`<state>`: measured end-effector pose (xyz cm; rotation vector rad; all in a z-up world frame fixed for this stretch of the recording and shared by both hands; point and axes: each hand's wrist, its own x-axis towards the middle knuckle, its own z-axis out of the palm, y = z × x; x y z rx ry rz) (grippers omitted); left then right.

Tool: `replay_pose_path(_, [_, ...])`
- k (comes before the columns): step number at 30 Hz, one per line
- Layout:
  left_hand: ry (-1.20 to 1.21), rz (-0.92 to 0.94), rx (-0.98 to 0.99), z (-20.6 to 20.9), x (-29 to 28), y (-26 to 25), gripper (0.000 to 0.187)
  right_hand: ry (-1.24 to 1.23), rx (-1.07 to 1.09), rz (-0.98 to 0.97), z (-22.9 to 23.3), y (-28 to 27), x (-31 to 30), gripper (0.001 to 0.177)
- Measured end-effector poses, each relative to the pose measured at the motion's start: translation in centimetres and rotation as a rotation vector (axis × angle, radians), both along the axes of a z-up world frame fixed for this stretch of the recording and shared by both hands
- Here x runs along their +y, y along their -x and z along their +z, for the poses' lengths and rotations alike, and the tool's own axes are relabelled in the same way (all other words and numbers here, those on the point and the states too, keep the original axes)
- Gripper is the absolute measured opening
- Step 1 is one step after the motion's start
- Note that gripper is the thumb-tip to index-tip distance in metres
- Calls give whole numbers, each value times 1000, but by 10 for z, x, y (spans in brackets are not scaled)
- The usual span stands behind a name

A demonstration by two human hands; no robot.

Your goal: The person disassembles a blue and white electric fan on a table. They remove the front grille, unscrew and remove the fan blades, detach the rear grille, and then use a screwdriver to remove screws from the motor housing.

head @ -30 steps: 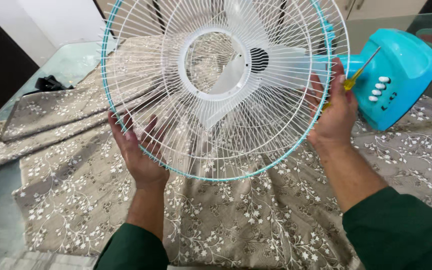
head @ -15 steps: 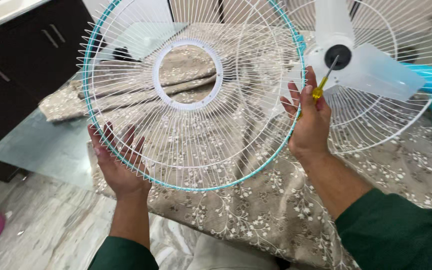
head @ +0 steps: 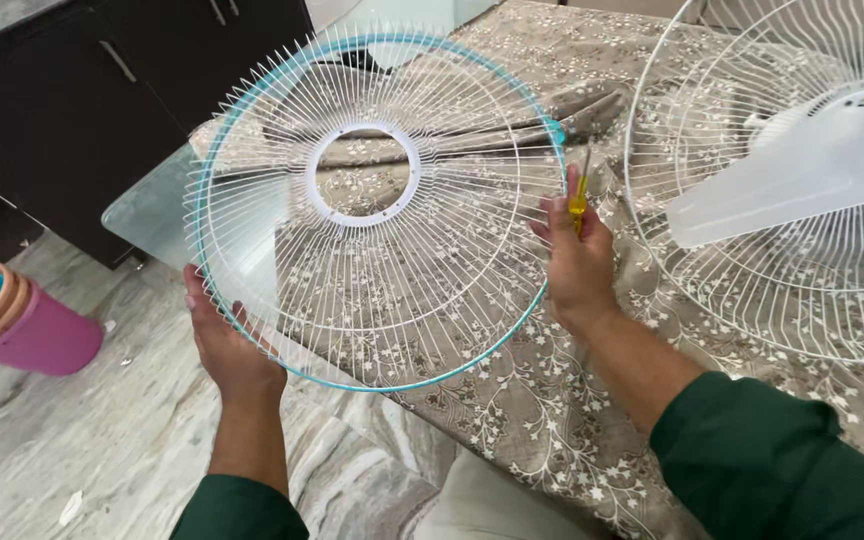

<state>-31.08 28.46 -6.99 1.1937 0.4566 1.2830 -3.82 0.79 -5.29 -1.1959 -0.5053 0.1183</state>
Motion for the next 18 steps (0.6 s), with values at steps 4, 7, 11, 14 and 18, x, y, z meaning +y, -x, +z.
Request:
replay_pose_path(4, [80, -102, -88, -8, 9, -1, 68, 66, 37, 7, -22, -6, 18, 53])
replay_pose_path(7, [127, -99, -63, -12, 12, -7, 70, 85, 85, 7, -28, -9, 26, 48])
replay_pose_path(11, [-16, 42, 139, -15, 14, -21, 71, 291, 106, -79, -23, -15, 30, 50])
replay_pose_path(14, [-88, 106, 232, -16, 12, -36, 68, 424, 46, -128, -20, -16, 33, 48])
replay_pose_path(18, [-161, 221, 399, -12, 7, -42, 64, 375, -79, -153, -11, -16, 37, 47])
